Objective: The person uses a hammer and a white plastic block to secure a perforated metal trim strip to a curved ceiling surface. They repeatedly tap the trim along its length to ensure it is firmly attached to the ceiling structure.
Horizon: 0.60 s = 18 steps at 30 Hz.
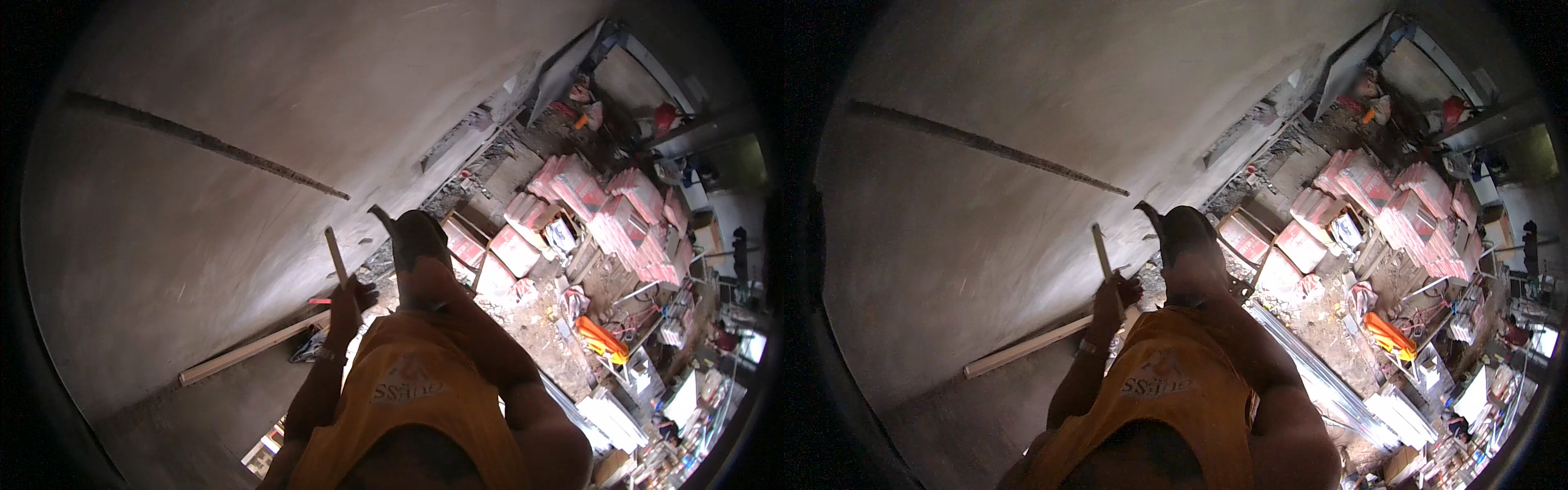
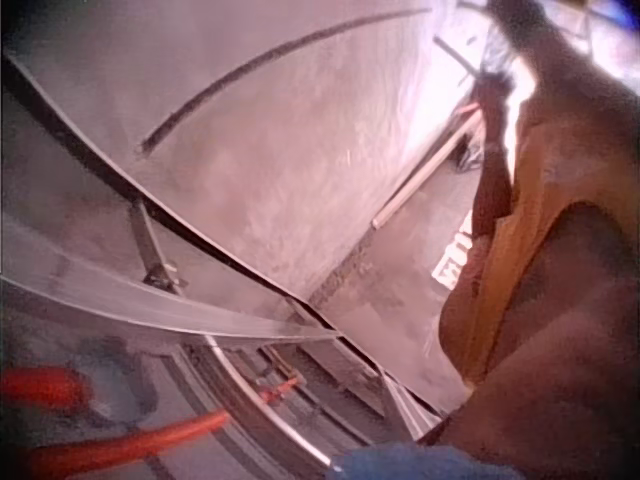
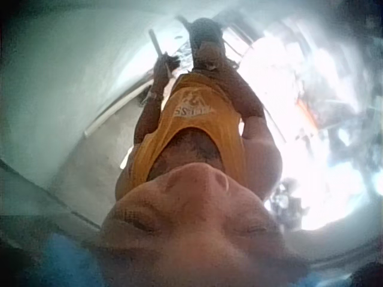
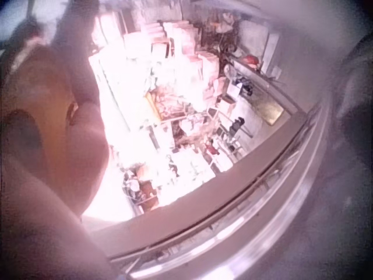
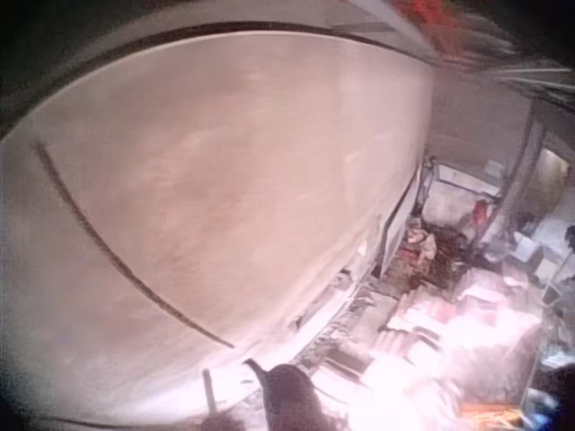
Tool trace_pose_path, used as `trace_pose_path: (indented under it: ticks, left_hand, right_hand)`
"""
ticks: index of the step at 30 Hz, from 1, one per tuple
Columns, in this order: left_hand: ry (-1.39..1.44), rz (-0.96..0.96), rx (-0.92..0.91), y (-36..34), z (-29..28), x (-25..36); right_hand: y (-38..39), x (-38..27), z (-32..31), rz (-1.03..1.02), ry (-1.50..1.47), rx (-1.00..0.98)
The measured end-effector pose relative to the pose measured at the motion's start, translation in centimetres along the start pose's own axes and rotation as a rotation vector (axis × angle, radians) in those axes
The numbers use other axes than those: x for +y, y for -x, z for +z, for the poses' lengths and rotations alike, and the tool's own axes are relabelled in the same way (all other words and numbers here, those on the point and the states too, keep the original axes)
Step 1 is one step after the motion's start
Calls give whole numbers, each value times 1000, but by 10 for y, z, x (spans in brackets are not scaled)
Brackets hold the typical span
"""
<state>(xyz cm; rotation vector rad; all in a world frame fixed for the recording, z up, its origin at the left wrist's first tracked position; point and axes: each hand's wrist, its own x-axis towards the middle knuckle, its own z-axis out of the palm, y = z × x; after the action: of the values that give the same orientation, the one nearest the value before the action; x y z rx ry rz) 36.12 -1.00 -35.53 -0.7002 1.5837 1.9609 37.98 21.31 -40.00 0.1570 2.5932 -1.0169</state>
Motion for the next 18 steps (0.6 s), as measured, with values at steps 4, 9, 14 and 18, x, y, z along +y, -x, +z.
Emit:
trace_pose_path:
  ticks: [4,9,14,18]
  left_hand:
    - [227,-201,-87,-2,26,-20]
    - [79,126,-97,6,49,0]
    - [121,-7,-100,-27,-11,-23]
    - [-253,91,-203,-30,-49,-17]
  right_hand:
    - [16,-28,-11,-101,-58,-317]
    - [30,-71,-18,4,-310,-349]
    - [30,-91,-39,-105,-347,-494]
    - [31,-87,-70,-149,-377,-419]
